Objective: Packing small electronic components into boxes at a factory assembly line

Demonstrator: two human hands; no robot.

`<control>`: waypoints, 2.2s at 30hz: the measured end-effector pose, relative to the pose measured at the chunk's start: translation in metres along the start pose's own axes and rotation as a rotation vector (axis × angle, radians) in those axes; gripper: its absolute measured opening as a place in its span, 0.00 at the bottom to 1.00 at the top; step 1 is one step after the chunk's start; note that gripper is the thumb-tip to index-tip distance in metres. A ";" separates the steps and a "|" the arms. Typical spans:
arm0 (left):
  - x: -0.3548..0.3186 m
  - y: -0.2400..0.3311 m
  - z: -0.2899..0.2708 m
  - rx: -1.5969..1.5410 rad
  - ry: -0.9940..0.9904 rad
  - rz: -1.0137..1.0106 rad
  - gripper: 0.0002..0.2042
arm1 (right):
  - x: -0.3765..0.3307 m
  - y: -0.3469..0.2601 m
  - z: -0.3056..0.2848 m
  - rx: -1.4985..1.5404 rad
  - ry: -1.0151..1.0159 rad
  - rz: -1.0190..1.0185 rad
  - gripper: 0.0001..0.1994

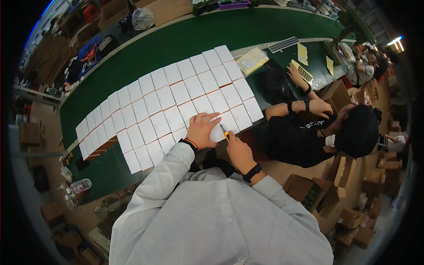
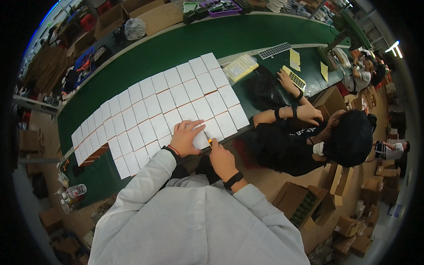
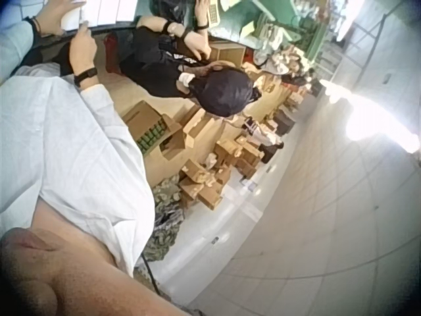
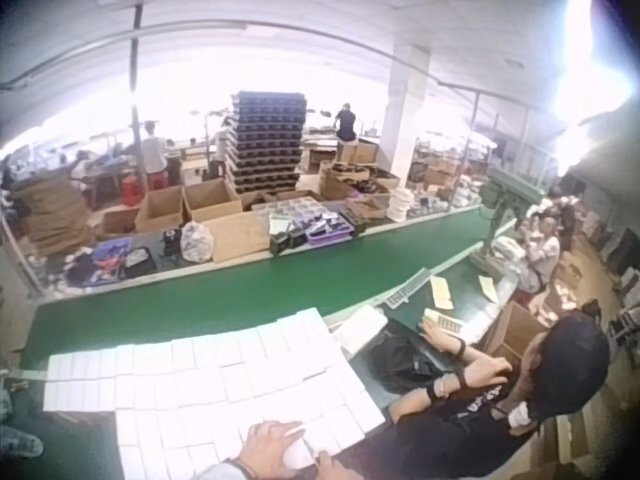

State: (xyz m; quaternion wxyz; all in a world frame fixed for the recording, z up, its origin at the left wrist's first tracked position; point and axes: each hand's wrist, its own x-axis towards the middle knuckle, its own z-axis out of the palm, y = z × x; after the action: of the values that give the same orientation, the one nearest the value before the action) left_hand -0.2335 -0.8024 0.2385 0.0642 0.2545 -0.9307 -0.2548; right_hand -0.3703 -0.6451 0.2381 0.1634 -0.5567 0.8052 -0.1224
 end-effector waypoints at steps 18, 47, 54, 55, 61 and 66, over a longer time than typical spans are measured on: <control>0.014 0.020 0.008 0.070 0.052 0.005 0.40 | -0.019 0.025 -0.040 -0.115 -0.013 0.105 0.24; 0.060 0.018 0.004 0.134 -0.062 0.101 0.53 | 0.023 0.049 -0.023 -0.001 -0.005 0.064 0.24; 0.058 0.017 0.007 0.138 -0.053 0.088 0.53 | 0.025 0.049 -0.025 -0.024 0.011 0.055 0.24; 0.059 0.017 0.007 0.132 -0.054 0.087 0.53 | 0.026 0.050 -0.026 -0.025 0.008 0.050 0.23; 0.056 0.015 0.010 0.112 -0.033 0.080 0.54 | 0.021 0.049 -0.024 -0.041 0.007 0.026 0.22; 0.056 0.016 0.011 0.113 -0.015 0.089 0.54 | 0.027 0.049 -0.015 -0.157 0.041 0.019 0.21</control>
State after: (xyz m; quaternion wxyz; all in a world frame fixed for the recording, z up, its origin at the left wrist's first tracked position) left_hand -0.2915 -0.8140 0.2366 0.0539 0.2140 -0.9544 -0.2008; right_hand -0.4270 -0.6536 0.2300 0.1040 -0.5575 0.8208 -0.0687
